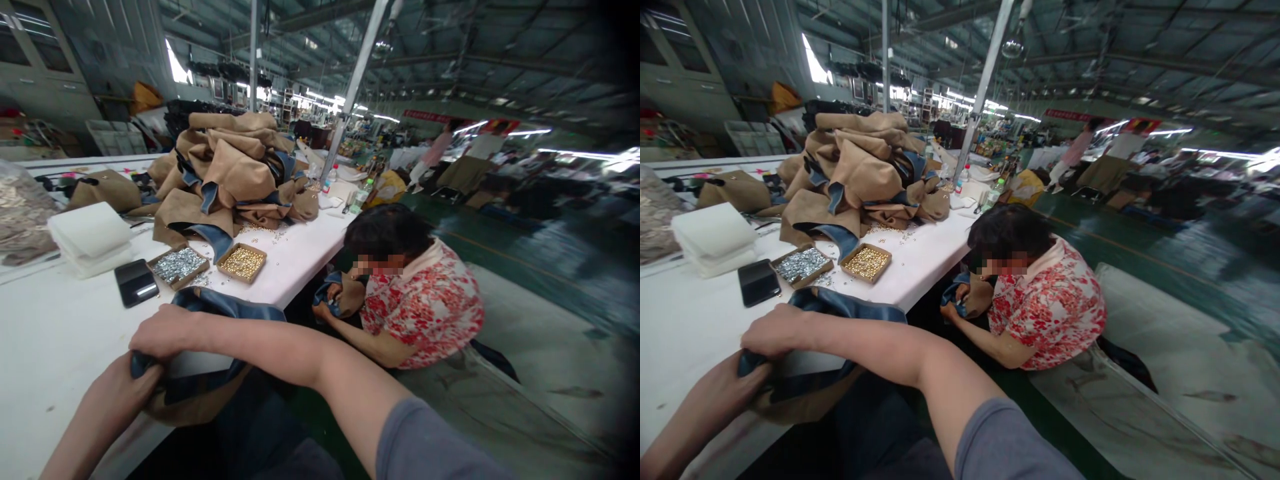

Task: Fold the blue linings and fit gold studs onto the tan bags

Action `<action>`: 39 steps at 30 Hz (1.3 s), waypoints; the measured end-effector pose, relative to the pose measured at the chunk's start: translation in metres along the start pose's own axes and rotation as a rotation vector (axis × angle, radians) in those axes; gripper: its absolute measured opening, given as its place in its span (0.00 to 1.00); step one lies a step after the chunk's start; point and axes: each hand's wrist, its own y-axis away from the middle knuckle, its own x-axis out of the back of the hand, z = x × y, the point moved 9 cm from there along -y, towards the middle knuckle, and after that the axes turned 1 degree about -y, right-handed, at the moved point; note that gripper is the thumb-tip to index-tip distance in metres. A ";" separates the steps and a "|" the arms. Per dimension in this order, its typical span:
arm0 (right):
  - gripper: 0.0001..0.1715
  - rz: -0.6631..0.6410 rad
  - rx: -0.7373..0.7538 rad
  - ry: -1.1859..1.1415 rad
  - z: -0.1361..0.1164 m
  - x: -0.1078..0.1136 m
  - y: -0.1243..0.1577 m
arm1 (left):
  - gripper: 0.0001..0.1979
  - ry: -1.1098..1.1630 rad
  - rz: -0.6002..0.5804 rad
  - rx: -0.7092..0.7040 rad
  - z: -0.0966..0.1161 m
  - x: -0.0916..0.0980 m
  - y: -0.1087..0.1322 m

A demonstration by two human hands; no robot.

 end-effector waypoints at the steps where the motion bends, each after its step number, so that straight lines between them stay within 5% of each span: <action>1: 0.15 -0.025 0.006 -0.022 0.001 -0.001 -0.002 | 0.21 0.004 0.015 0.025 -0.001 0.001 0.002; 6: 0.15 -0.098 0.052 -0.077 0.003 -0.011 -0.006 | 0.24 0.090 0.011 0.056 0.010 0.002 0.016; 12: 0.19 -0.032 0.146 -0.088 -0.001 -0.005 0.012 | 0.38 0.231 0.002 0.091 0.023 0.011 0.039; 16: 0.08 0.059 0.137 -0.009 -0.014 0.017 0.040 | 0.44 0.524 0.043 0.126 0.021 0.022 0.065; 21: 0.02 0.459 0.064 -0.095 -0.021 0.073 0.099 | 0.36 0.667 0.160 -0.013 0.048 0.043 0.097; 26: 0.06 0.885 -0.107 -0.286 -0.010 0.106 0.175 | 0.38 0.749 0.307 -0.195 0.111 0.061 0.128; 30: 0.10 1.034 -0.077 -0.350 -0.022 0.111 0.223 | 0.32 0.649 0.416 -0.382 0.158 0.065 0.156; 34: 0.23 1.077 0.008 -0.299 -0.042 0.114 0.255 | 0.33 0.578 0.455 -0.493 0.181 0.057 0.177; 39: 0.17 1.234 -0.003 -0.284 -0.055 0.116 0.290 | 0.39 0.391 0.557 -0.668 0.206 0.055 0.204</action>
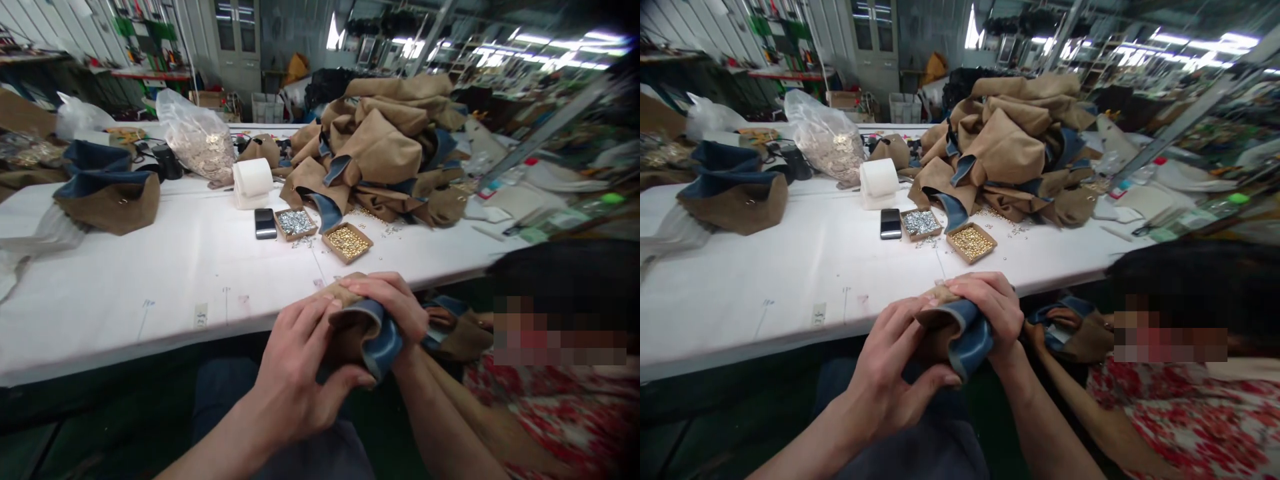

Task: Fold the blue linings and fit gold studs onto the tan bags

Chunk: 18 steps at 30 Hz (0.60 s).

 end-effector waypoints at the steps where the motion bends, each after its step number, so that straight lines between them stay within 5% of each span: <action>1: 0.15 0.024 -0.010 -0.004 -0.002 0.004 0.002 | 0.40 -0.030 -0.008 -0.030 0.005 -0.001 0.000; 8: 0.13 0.033 -0.009 0.049 -0.021 0.014 0.005 | 0.45 0.035 -0.075 -0.002 0.003 0.005 -0.008; 12: 0.17 -0.004 0.054 0.139 -0.039 0.018 0.009 | 0.51 0.084 -0.092 -0.112 0.008 0.010 -0.004; 18: 0.17 0.054 0.119 0.221 -0.052 0.019 0.019 | 0.44 0.130 -0.029 -0.117 0.015 0.018 -0.003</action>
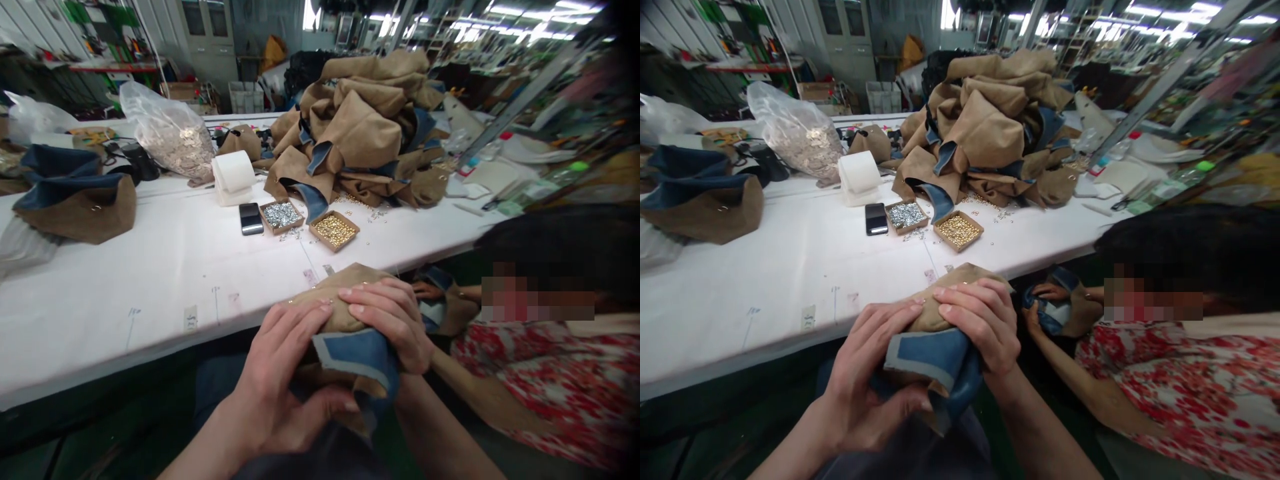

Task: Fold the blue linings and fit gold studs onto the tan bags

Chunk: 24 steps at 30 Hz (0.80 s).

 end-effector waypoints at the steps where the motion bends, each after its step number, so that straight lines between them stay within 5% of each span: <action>1: 0.17 0.008 -0.019 -0.016 0.002 -0.001 0.000 | 0.44 -0.006 0.000 -0.005 0.002 0.000 -0.001; 8: 0.22 -0.193 -0.100 -0.203 0.012 -0.021 -0.009 | 0.34 0.006 -0.053 0.070 -0.003 -0.002 -0.002; 14: 0.10 -0.260 -0.258 -0.306 0.032 -0.029 0.010 | 0.23 0.023 -0.152 0.230 -0.020 -0.018 -0.005; 24: 0.12 -0.073 -0.413 -0.164 0.113 -0.060 0.101 | 0.29 0.081 -0.581 0.489 -0.129 -0.081 -0.025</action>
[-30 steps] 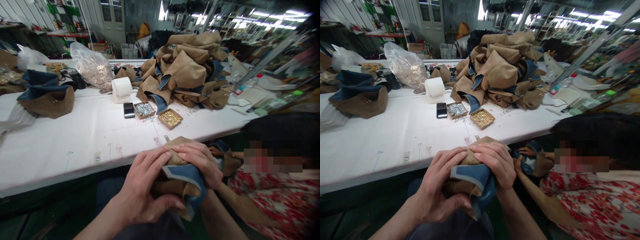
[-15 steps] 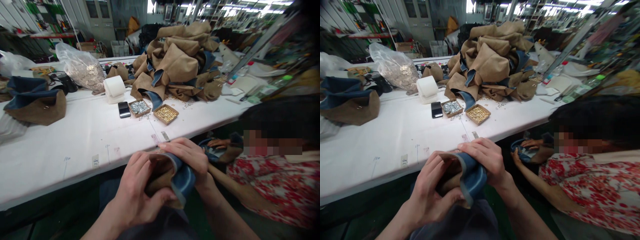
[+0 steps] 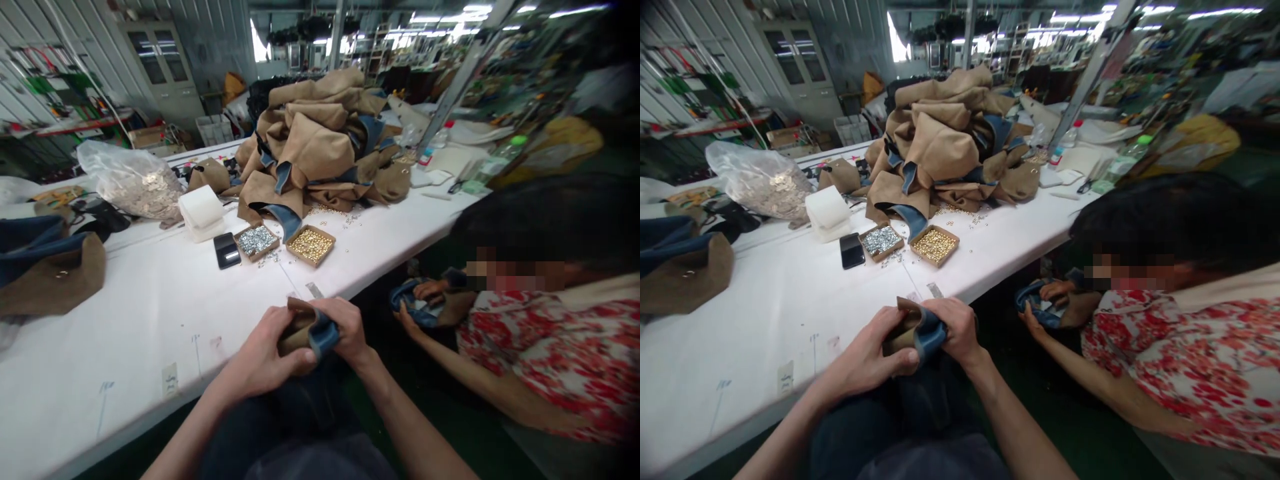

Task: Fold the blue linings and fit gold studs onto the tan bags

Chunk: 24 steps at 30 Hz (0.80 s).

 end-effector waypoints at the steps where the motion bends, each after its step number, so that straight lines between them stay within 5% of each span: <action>1: 0.11 0.019 -0.005 0.006 0.009 -0.001 0.004 | 0.31 0.012 -0.069 0.017 -0.008 0.002 -0.009; 5: 0.11 0.079 -0.027 -0.005 0.035 -0.005 0.010 | 0.25 0.043 -0.253 0.035 -0.029 0.030 -0.054; 9: 0.11 0.127 -0.035 -0.018 0.045 -0.009 0.006 | 0.16 -0.084 -0.019 0.063 -0.053 0.083 -0.138; 11: 0.12 0.152 -0.041 -0.025 0.048 -0.009 0.004 | 0.16 -0.317 0.110 0.047 -0.059 0.094 -0.183; 17: 0.12 0.173 -0.049 -0.021 0.048 -0.004 0.003 | 0.07 -0.647 0.013 0.021 -0.071 0.038 -0.279; 21: 0.11 0.175 -0.069 -0.035 0.050 0.001 0.003 | 0.11 -0.701 -0.031 0.032 -0.080 0.006 -0.303; 24: 0.12 0.170 -0.077 -0.056 0.055 0.000 0.004 | 0.05 -0.698 -0.040 0.040 -0.089 -0.001 -0.312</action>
